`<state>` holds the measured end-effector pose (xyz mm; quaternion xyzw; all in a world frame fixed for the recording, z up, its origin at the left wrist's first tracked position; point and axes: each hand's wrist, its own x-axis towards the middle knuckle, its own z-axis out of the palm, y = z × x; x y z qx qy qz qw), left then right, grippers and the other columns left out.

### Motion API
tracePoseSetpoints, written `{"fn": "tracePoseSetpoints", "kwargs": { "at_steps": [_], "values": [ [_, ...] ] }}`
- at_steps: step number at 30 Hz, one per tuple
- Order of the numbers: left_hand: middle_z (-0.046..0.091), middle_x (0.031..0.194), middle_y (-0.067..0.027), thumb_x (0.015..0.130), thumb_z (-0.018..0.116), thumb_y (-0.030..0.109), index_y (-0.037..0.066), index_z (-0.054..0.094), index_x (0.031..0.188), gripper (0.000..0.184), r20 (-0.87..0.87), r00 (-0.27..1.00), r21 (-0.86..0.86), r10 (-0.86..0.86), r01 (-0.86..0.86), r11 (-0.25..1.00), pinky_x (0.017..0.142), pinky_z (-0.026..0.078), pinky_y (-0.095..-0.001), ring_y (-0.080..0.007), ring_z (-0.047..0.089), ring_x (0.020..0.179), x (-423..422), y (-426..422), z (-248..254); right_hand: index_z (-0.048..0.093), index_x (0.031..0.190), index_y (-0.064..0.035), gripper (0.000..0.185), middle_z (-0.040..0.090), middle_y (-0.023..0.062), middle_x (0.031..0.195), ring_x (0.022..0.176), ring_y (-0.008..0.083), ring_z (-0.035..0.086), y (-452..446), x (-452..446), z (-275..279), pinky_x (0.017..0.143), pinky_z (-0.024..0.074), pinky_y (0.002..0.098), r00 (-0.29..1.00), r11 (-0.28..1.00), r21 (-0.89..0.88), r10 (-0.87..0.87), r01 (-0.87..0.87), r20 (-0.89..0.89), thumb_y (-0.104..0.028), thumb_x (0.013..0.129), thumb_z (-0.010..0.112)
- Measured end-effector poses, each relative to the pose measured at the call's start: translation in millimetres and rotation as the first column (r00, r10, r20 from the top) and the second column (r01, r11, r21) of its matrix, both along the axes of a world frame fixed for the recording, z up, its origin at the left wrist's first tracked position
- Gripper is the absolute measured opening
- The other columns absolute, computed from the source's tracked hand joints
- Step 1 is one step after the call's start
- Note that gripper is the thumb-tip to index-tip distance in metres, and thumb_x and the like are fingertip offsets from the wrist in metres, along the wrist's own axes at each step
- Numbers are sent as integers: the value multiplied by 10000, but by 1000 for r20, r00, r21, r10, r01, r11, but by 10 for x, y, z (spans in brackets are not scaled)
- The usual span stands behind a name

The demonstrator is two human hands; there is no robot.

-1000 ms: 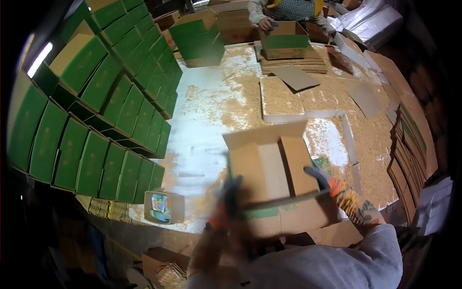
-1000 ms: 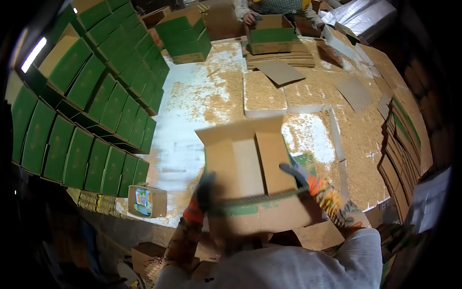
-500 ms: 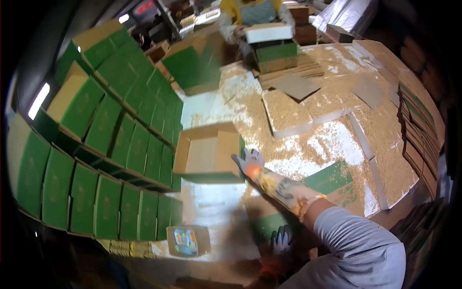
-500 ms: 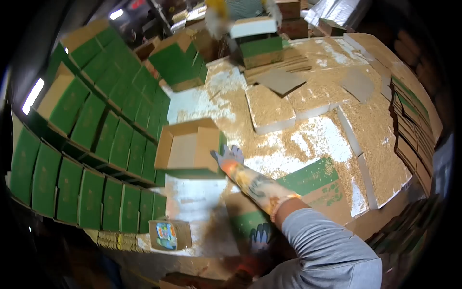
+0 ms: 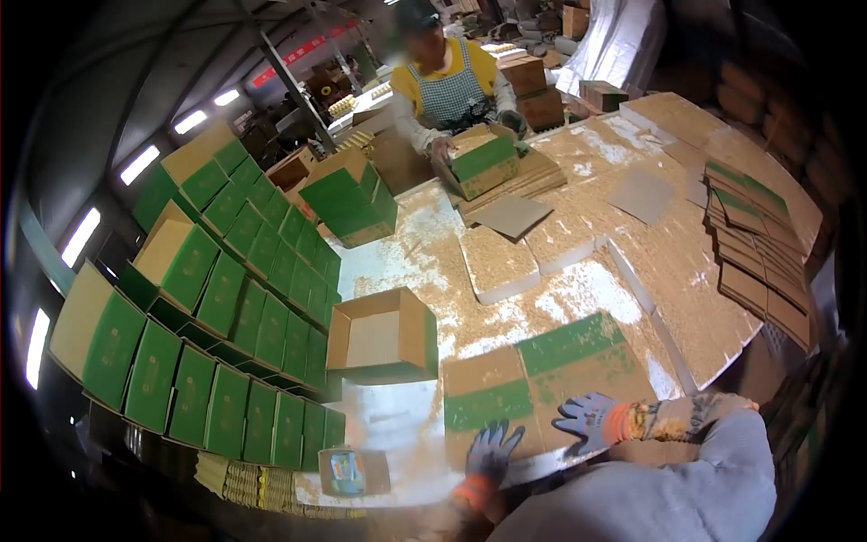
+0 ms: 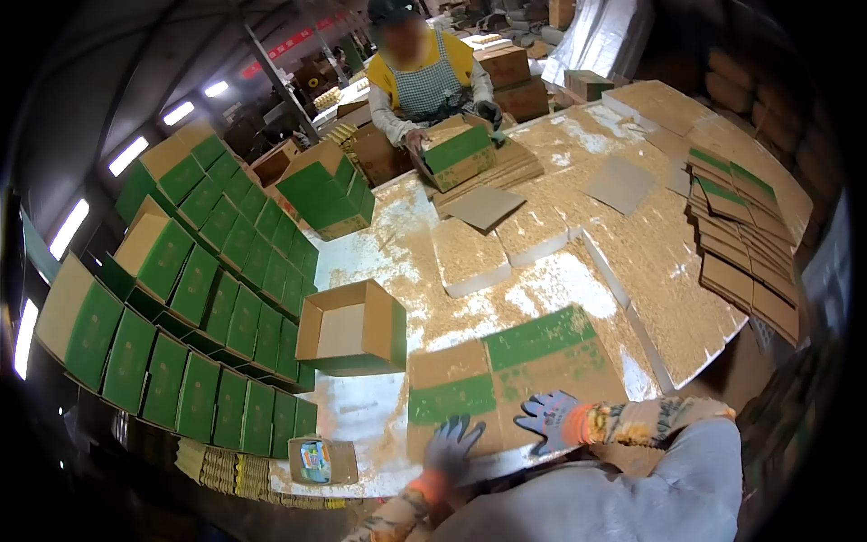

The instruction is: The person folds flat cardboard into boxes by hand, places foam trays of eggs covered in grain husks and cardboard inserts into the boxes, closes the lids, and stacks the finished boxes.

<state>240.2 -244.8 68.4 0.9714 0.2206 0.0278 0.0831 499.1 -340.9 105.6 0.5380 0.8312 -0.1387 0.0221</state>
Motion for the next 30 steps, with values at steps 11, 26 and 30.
{"fn": "tracePoseSetpoints", "kwargs": {
  "at_steps": [11,26,30],
  "values": [
    [605,1144,-143,920,483,304,148,478,1322,432,-169,986,-134,-18,-4,991,892,470,-361,-275,595,1016,118,483,2019,607,916,-134,242,618,51,875,805,239,582,269,101,1399,736,423,385,988,751,642,-109,155,-111,-340,789,611],
    [598,1152,-198,808,656,324,177,411,1375,635,-25,969,-193,246,-246,950,909,458,-359,-344,590,1033,179,1211,1645,656,849,-164,275,493,153,1271,1199,396,428,255,92,803,1000,306,544,962,853,512,48,100,-267,-401,709,673],
    [624,1051,-151,788,628,102,28,460,1295,539,699,387,-713,601,319,625,794,509,-344,-219,617,931,-176,1231,1669,658,730,-139,170,472,198,1301,1224,389,424,-90,758,1292,970,350,527,845,838,530,189,126,-500,-291,683,719]
  ]
}}
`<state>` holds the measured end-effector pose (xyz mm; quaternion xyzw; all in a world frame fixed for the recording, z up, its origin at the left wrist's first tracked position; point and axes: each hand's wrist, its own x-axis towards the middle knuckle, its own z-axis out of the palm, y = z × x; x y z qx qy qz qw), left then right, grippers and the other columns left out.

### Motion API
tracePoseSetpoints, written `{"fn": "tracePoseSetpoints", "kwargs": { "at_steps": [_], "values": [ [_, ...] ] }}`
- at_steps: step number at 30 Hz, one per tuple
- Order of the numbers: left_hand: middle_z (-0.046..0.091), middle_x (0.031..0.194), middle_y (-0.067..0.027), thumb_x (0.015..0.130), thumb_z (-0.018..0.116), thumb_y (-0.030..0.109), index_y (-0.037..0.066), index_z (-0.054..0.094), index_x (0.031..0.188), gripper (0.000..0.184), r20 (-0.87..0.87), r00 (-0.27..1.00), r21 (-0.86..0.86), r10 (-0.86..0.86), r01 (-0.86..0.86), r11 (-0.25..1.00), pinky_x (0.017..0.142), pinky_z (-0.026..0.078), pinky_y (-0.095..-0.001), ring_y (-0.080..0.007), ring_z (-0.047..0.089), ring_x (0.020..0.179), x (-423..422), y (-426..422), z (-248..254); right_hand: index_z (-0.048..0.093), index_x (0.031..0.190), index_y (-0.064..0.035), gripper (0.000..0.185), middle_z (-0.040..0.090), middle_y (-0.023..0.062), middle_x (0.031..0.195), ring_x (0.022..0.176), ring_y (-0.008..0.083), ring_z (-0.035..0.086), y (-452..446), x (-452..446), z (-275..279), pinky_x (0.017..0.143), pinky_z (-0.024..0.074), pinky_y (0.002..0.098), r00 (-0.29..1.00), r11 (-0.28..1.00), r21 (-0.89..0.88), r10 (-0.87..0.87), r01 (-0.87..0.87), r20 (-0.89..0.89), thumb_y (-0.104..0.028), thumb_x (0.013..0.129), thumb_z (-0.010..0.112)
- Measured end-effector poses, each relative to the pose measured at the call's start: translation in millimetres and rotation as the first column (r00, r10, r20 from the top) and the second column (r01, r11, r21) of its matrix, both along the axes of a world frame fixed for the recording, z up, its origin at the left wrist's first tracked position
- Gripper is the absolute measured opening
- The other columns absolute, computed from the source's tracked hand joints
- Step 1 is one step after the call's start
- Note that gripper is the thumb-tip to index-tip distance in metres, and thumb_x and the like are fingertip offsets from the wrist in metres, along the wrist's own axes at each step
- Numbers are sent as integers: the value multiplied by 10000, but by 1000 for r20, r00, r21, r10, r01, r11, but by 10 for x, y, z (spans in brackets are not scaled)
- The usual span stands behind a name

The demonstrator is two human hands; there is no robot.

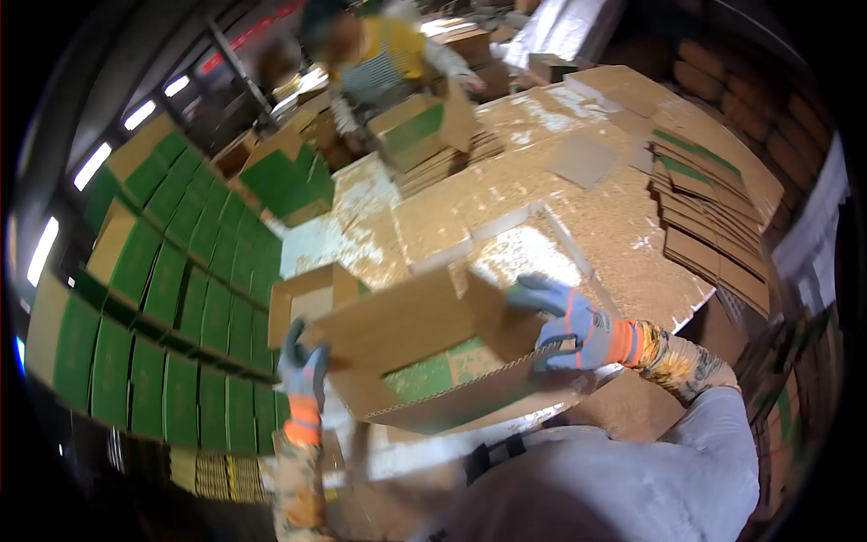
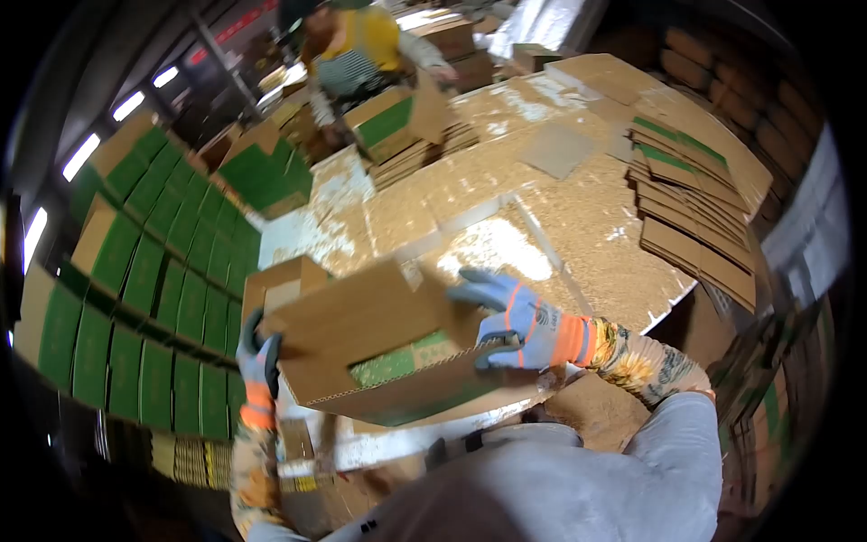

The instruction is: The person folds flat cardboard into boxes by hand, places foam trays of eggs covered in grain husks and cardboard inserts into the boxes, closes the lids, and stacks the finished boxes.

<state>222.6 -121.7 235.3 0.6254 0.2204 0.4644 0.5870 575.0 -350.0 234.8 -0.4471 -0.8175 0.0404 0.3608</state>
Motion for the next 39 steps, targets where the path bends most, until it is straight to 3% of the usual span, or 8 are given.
{"fn": "tracePoseSetpoints", "kwargs": {
  "at_steps": [5,10,18,21,27,29,37,39],
  "values": [
    [642,989,-166,778,649,279,61,629,1028,333,-992,74,124,104,766,631,797,502,-356,-286,630,895,453,-584,-1092,433,1354,-124,644,368,185,1416,1300,324,375,255,-851,-766,1067,327,416,897,832,-349,438,-430,-62,-302,789,684],
    [512,1234,-118,904,516,172,45,327,1385,532,239,964,5,-119,122,993,926,445,-323,-237,510,1095,-272,-159,-1065,454,1339,-93,597,506,156,1314,1166,333,506,488,-479,-833,967,426,421,745,671,-599,-103,-437,-659,-273,810,664],
    [222,1441,-268,496,853,456,-24,133,1434,1276,-449,590,803,671,-64,593,1095,239,-456,-418,242,1322,189,-609,-987,554,1234,-134,531,607,154,1122,1008,332,585,972,-460,13,903,453,450,953,873,470,-241,130,184,-457,813,584],
    [201,1461,-249,496,860,411,-22,90,1449,1300,-416,623,775,662,-137,616,1116,207,-428,-387,239,1334,140,-650,-897,583,1106,-49,612,521,245,1175,1094,401,497,648,-818,26,941,406,437,770,779,-593,246,204,588,-526,733,661],
    [630,1028,-256,935,411,488,-20,283,1406,704,-938,162,-287,-305,128,949,859,468,-373,-340,621,936,-151,-49,-1067,344,1377,8,816,369,219,1396,1297,312,362,296,-551,-978,1075,287,417,783,676,-399,-502,620,366,-490,797,627],
    [666,940,-212,918,414,539,9,596,1148,606,-969,-123,-221,-216,34,975,721,492,-394,-322,656,839,-40,63,-844,278,1411,3,797,381,163,1405,1308,244,344,329,-500,-1267,1074,284,401,749,662,-718,-360,-215,-556,-378,819,653],
    [535,1232,-254,864,532,300,34,431,1325,541,-718,371,694,588,322,644,878,473,-397,-356,552,1097,60,-827,-1385,316,1382,-11,832,646,151,991,898,197,618,71,-349,-1639,809,495,302,779,654,-643,-611,397,-140,-277,732,762],
    [562,1201,-122,919,456,259,104,431,1358,466,-397,917,-397,-29,-144,907,886,473,-368,-258,564,1056,-276,-310,-2205,242,1425,8,1013,512,275,1238,1112,377,532,-54,-246,-1589,959,420,392,781,376,-898,-622,227,-63,-447,681,758]
  ]
}}
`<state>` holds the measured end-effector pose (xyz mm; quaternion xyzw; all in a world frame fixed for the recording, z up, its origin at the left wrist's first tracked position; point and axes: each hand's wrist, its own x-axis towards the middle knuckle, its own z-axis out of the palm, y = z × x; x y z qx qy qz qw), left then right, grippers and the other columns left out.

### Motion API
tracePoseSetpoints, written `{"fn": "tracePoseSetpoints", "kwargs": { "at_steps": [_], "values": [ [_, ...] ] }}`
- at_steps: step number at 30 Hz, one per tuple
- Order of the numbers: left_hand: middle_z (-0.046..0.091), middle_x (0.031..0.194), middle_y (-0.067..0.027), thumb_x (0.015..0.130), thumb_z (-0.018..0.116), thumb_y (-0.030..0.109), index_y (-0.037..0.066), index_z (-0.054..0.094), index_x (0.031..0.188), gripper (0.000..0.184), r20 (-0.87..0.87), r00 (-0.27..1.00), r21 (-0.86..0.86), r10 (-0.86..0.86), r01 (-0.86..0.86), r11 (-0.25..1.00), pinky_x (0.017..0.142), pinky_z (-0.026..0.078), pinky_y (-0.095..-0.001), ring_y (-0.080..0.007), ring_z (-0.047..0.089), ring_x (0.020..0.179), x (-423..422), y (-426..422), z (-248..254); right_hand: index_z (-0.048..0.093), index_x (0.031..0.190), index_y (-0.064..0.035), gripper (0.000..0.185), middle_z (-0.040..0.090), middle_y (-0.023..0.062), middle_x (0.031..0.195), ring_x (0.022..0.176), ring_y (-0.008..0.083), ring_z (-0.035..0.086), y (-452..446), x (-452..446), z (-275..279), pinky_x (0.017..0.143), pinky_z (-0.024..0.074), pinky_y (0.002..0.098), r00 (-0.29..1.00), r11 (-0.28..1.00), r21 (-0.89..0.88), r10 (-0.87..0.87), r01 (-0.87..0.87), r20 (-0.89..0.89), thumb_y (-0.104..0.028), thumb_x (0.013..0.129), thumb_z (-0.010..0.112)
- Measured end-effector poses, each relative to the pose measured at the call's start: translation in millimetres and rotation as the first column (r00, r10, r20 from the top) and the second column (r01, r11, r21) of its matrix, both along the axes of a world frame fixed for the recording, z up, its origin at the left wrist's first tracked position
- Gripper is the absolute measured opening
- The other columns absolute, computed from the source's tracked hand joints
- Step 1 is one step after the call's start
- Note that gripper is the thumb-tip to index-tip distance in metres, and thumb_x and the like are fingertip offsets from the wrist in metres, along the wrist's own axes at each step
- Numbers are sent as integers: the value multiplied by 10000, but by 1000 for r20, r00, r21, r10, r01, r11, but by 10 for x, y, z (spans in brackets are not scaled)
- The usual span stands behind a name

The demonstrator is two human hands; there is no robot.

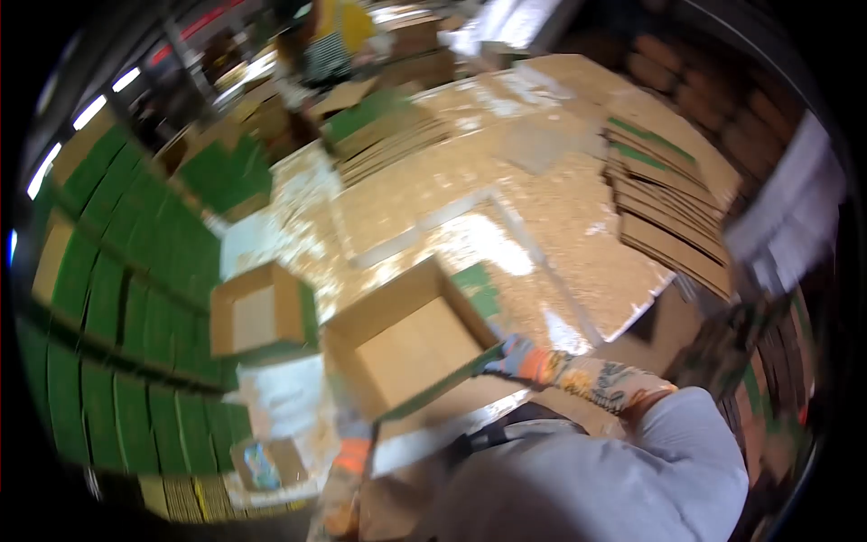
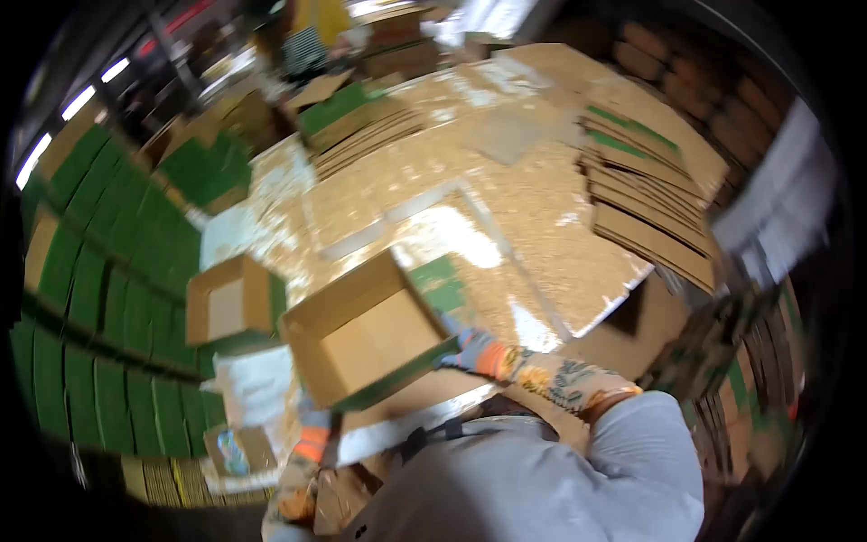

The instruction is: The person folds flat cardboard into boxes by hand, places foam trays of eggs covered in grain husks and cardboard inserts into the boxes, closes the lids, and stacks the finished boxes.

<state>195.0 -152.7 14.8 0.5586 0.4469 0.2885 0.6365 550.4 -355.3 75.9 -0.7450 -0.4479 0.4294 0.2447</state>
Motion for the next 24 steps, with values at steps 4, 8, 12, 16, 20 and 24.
{"fn": "tracePoseSetpoints", "kwargs": {
  "at_steps": [4,8,12,16,20,24],
  "values": [
    [491,1298,-110,916,491,189,127,269,1452,583,-63,992,580,106,-50,813,966,424,-370,-231,447,1212,728,-75,1019,322,1424,-147,886,425,254,1338,1230,369,427,-188,92,-533,1023,347,460,850,936,253,82,-245,520,-487,699,702],
    [502,1262,-93,862,544,25,124,265,1445,654,157,988,314,9,-58,948,928,451,-335,-210,491,1140,877,516,225,549,1181,-7,697,466,245,1247,1171,425,432,-978,755,8,999,360,499,447,784,542,-619,303,646,-376,625,752],
    [519,1217,-75,819,520,-73,111,287,1426,676,274,961,169,-35,-12,985,799,502,-287,-185,555,1012,894,814,120,393,1339,-7,900,426,156,1362,1121,346,487,-2088,1905,-1845,885,448,447,-64,-100,154,-974,983,-218,-486,678,772],
    [539,1187,-57,815,520,-72,95,323,1412,651,1,1000,309,-15,14,951,781,471,-259,-159,550,983,795,877,11,377,1375,-90,831,507,123,1281,1110,292,531,-1907,1466,-1609,739,521,449,22,-14,50,-758,999,-652,-449,727,753],
    [547,1184,-67,812,510,-64,62,374,1375,593,214,977,138,13,-43,989,805,466,-263,-169,552,983,713,973,-122,414,1351,-78,689,511,140,1279,1124,309,521,-2045,1122,-1151,811,489,478,67,-26,122,-713,992,-698,-365,796,704],
    [540,1198,-83,806,528,-28,43,409,1337,548,102,994,164,-25,8,986,831,462,-272,-188,544,1012,906,744,268,354,1405,-123,695,316,250,1431,1327,440,253,-1628,1364,-448,1094,143,565,56,438,340,-676,832,735,-475,841,554]
  ]
}}
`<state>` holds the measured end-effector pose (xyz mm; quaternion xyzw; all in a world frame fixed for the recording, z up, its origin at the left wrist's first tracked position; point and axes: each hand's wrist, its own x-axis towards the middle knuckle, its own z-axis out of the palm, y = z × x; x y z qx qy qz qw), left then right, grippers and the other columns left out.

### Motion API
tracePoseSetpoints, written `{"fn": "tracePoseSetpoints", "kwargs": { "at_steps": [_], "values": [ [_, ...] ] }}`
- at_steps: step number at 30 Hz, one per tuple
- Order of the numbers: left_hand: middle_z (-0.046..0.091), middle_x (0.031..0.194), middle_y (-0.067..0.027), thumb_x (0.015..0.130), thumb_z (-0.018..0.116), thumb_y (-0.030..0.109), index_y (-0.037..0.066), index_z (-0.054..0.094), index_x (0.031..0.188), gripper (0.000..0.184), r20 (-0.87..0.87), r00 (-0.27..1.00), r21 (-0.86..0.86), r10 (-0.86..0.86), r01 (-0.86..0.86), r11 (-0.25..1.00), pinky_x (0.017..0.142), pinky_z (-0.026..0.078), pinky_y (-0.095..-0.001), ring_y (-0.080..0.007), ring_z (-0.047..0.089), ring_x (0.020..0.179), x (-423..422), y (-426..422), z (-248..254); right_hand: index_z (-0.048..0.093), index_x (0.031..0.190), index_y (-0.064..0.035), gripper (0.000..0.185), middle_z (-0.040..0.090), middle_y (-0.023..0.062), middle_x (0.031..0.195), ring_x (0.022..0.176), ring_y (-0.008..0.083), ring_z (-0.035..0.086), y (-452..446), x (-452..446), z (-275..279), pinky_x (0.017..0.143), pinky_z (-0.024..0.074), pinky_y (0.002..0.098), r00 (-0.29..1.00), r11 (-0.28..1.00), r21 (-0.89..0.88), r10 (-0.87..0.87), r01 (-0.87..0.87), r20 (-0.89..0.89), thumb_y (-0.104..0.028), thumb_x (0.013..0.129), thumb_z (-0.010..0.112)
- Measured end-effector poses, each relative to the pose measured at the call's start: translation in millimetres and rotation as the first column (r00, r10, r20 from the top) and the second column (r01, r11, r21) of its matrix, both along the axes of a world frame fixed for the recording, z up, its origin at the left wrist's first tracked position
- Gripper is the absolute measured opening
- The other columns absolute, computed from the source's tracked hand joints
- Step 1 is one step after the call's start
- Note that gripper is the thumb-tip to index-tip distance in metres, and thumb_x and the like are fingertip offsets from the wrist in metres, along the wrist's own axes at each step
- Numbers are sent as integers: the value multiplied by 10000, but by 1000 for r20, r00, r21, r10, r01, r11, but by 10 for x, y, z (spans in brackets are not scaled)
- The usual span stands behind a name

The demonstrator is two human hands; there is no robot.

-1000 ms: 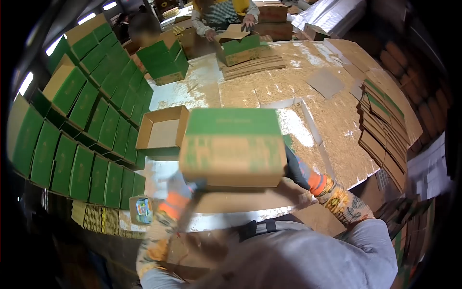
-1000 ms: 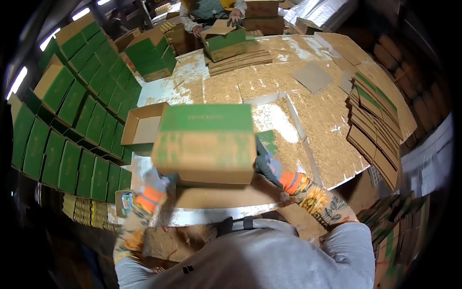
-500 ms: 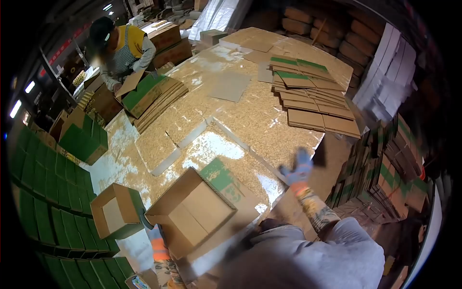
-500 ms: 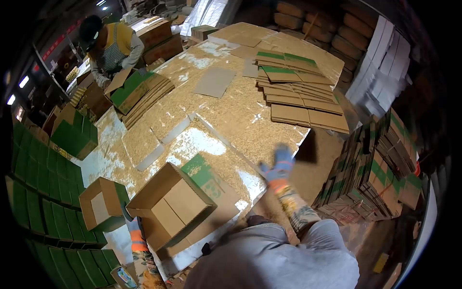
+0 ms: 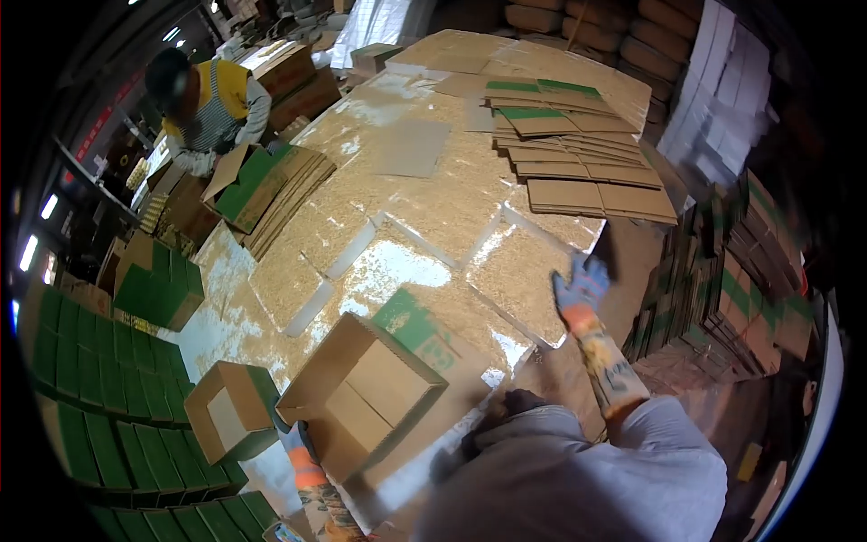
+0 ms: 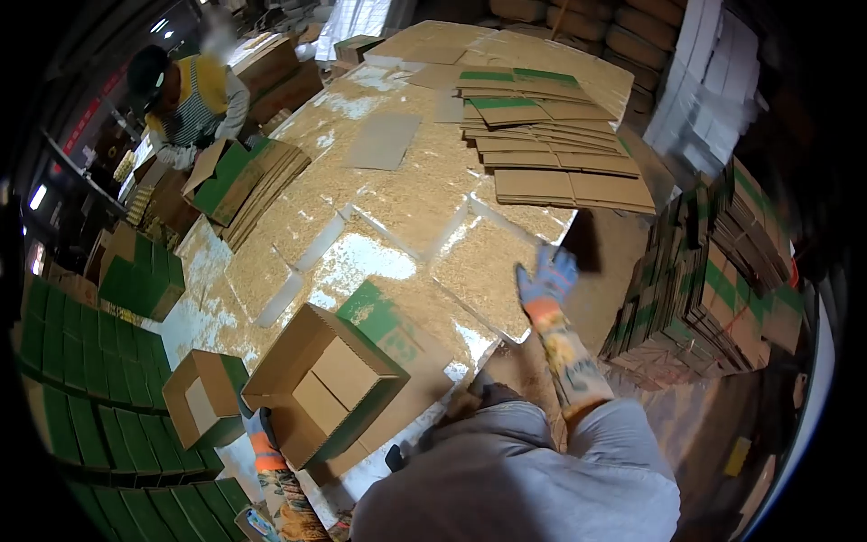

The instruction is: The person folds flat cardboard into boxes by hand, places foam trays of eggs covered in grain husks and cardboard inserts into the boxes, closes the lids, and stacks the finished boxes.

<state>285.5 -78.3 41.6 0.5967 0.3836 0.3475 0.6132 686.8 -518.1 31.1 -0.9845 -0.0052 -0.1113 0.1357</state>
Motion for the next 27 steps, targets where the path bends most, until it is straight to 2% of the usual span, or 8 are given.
{"fn": "tracePoseSetpoints", "kwargs": {
  "at_steps": [7,9,11,13,14,16,19,27],
  "values": [
    [545,1187,-86,804,525,-19,43,416,1327,538,-71,997,115,-33,42,993,819,463,-271,-184,548,999,69,-47,97,348,1423,-233,723,258,216,1476,1346,446,232,1166,-327,193,1102,80,588,759,744,-150,631,-651,-163,-624,823,448],
    [547,1184,-87,803,525,-16,43,418,1325,536,-81,996,140,-44,55,989,815,464,-271,-182,549,995,57,-57,119,434,1367,-230,689,334,213,1433,1322,410,297,1089,-477,140,1095,159,565,308,302,-57,935,-951,-176,-575,780,544],
    [548,1181,-88,802,524,-14,43,420,1322,533,-86,995,157,-46,59,986,812,464,-271,-181,551,991,61,-76,170,553,1205,-115,692,466,226,1284,1224,384,405,609,-463,383,1050,267,520,460,444,129,874,-887,152,-518,656,678],
    [548,1166,-82,811,536,-6,42,421,1314,518,-73,997,128,-35,44,991,802,466,-263,-172,549,982,55,-151,208,510,1218,-38,712,520,220,1186,1152,379,463,69,-350,162,977,368,488,938,880,341,268,-330,218,-316,614,767],
    [548,1153,-76,821,549,0,40,420,1307,505,-64,998,103,-24,31,994,794,469,-256,-164,548,976,52,-186,235,455,1284,-46,727,546,173,1185,1140,338,497,-116,-308,-49,952,413,470,957,842,525,-42,-121,288,-282,679,781],
    [547,1126,-63,840,575,13,37,418,1294,481,-55,998,55,-10,13,998,778,473,-243,-149,544,962,105,-233,308,401,1330,-28,717,534,135,1238,1108,283,538,-324,-198,-443,913,466,440,821,-137,885,457,445,-343,-297,765,751],
    [575,1084,-70,786,512,4,28,435,1303,523,-33,999,39,35,-33,999,730,459,-247,-131,549,889,86,-250,278,440,1279,17,602,562,143,1177,991,274,606,-191,-205,-583,754,544,430,876,-125,926,390,356,-284,-202,801,733],
    [575,1117,-60,793,538,-13,20,444,1298,514,118,987,-24,112,-110,994,800,462,-254,-139,552,957,178,-226,156,475,1281,-18,448,573,144,1206,1057,278,595,-76,-123,721,915,489,390,693,-82,922,685,379,-224,-231,898,571]
  ]
}}
